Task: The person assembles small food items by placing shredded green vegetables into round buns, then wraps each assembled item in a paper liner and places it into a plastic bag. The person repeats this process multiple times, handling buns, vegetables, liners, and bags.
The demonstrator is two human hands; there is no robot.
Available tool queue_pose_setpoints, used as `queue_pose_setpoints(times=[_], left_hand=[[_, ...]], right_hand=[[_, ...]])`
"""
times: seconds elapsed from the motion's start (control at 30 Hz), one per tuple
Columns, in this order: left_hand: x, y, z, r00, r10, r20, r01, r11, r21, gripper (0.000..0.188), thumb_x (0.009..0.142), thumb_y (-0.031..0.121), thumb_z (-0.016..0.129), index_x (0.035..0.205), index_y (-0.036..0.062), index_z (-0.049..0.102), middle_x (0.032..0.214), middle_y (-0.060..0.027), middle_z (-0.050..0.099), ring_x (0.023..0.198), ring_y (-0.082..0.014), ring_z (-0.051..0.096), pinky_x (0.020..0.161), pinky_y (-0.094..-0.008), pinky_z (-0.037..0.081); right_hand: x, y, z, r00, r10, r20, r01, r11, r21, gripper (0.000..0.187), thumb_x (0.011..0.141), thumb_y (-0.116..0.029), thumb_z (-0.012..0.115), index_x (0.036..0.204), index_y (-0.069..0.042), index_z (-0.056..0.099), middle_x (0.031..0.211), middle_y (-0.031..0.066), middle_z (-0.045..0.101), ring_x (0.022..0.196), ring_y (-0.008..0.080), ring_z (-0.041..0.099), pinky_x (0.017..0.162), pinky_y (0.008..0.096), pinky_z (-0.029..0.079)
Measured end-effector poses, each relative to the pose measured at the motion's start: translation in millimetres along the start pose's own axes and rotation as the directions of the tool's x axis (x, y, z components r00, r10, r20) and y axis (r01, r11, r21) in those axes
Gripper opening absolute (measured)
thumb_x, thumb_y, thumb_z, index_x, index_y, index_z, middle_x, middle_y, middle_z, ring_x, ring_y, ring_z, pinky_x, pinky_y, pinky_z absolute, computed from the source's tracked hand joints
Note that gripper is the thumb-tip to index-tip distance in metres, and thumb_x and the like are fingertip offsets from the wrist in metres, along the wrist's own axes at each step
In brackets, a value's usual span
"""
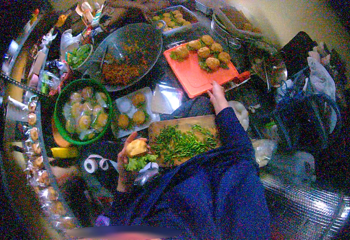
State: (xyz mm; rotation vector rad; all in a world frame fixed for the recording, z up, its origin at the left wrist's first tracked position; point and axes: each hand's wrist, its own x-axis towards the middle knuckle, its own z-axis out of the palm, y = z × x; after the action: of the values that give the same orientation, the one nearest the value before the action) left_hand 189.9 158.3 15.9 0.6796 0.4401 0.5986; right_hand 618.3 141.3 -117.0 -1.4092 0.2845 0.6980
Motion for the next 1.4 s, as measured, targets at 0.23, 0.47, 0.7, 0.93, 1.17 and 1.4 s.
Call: queue_pose_setpoints(times=[0.23, 0.47, 0.7, 0.93, 1.17, 1.4], left_hand=[[1.6, 3.2, 1.0, 1.0, -0.007, -0.016, 0.007, 1.0, 0.002, 0.069, 0.084, 0.042, 0.052, 0.137, 0.0041, 0.03, 0.122, -0.0181, 0.05, 0.104, -0.0285, 0.057, 0.091, -0.0398, 0.048], [8.2, 4.7, -2.4, 0.996, 0.084, -0.012, -0.084, 0.995, 0.047, 0.078, 0.077, 0.034, 0.063, 0.139, 0.0046, 0.028, 0.126, -0.0169, 0.05, 0.111, -0.0274, 0.055, 0.096, -0.0392, 0.045], [16.9, 7.7, 7.7, 0.99, 0.139, -0.022, -0.138, 0.989, 0.048, 0.08, 0.079, 0.031, 0.065, 0.142, 0.0064, 0.021, 0.126, -0.0153, 0.049, 0.111, -0.0255, 0.054, 0.096, -0.0381, 0.045], [9.1, 14.6, 16.3, 0.97, 0.235, 0.054, -0.241, 0.944, 0.226, 0.085, 0.079, 0.037, 0.064, 0.142, 0.003, 0.018, 0.121, -0.0162, 0.05, 0.113, -0.0264, 0.053, 0.099, -0.0376, 0.041], [0.3, 11.6, 11.1, 0.963, 0.266, 0.05, -0.27, 0.935, 0.229, 0.092, 0.076, 0.037, 0.066, 0.144, 0.0051, 0.013, 0.121, -0.0145, 0.046, 0.109, -0.0231, 0.05, 0.096, -0.0342, 0.041], [2.8, 12.3, 4.3, 0.967, 0.256, 0.006, -0.248, 0.929, 0.274, 0.09, 0.077, 0.038, 0.065, 0.144, 0.0061, 0.014, 0.118, -0.0133, 0.046, 0.106, -0.0237, 0.05, 0.095, -0.0347, 0.041]], right_hand=[[15.3, 9.3, -7.9, 0.997, 0.032, 0.064, -0.019, 0.983, -0.184, 0.021, 0.079, -0.021, 0.064, 0.095, -0.009, 0.056, 0.083, 0.0043, 0.053, 0.071, 0.0167, 0.051, 0.063, 0.0335, 0.048], [-75.0, -12.0, 24.3, 0.981, -0.189, -0.046, 0.178, 0.968, -0.179, 0.046, 0.079, -0.018, 0.063, 0.12, -0.005, 0.049, 0.102, 0.0051, 0.052, 0.092, 0.0176, 0.048, 0.076, 0.0352, 0.046], [-272.1, -2.4, 29.0, 0.296, -0.136, 0.945, 0.711, 0.693, -0.123, 0.04, 0.087, -0.026, 0.064, 0.119, -0.005, 0.055, 0.112, 0.0054, 0.058, 0.1, 0.0161, 0.056, 0.088, 0.0307, 0.045], [-323.4, -2.2, 38.5, 0.347, -0.192, 0.918, 0.746, 0.649, -0.146, 0.036, 0.087, -0.023, 0.063, 0.117, -0.005, 0.056, 0.111, 0.0096, 0.057, 0.096, 0.0195, 0.058, 0.081, 0.0302, 0.047], [-325.9, 5.9, 43.0, 0.195, -0.282, 0.939, 0.845, 0.535, -0.015, 0.037, 0.084, -0.024, 0.066, 0.113, -0.004, 0.056, 0.102, 0.0102, 0.056, 0.096, 0.021, 0.057, 0.084, 0.0313, 0.046], [-333.4, 5.8, 44.1, 0.27, -0.193, 0.943, 0.741, 0.668, -0.075, 0.043, 0.081, -0.025, 0.07, 0.114, -0.002, 0.055, 0.101, 0.0091, 0.059, 0.086, 0.018, 0.058, 0.077, 0.0286, 0.047]])
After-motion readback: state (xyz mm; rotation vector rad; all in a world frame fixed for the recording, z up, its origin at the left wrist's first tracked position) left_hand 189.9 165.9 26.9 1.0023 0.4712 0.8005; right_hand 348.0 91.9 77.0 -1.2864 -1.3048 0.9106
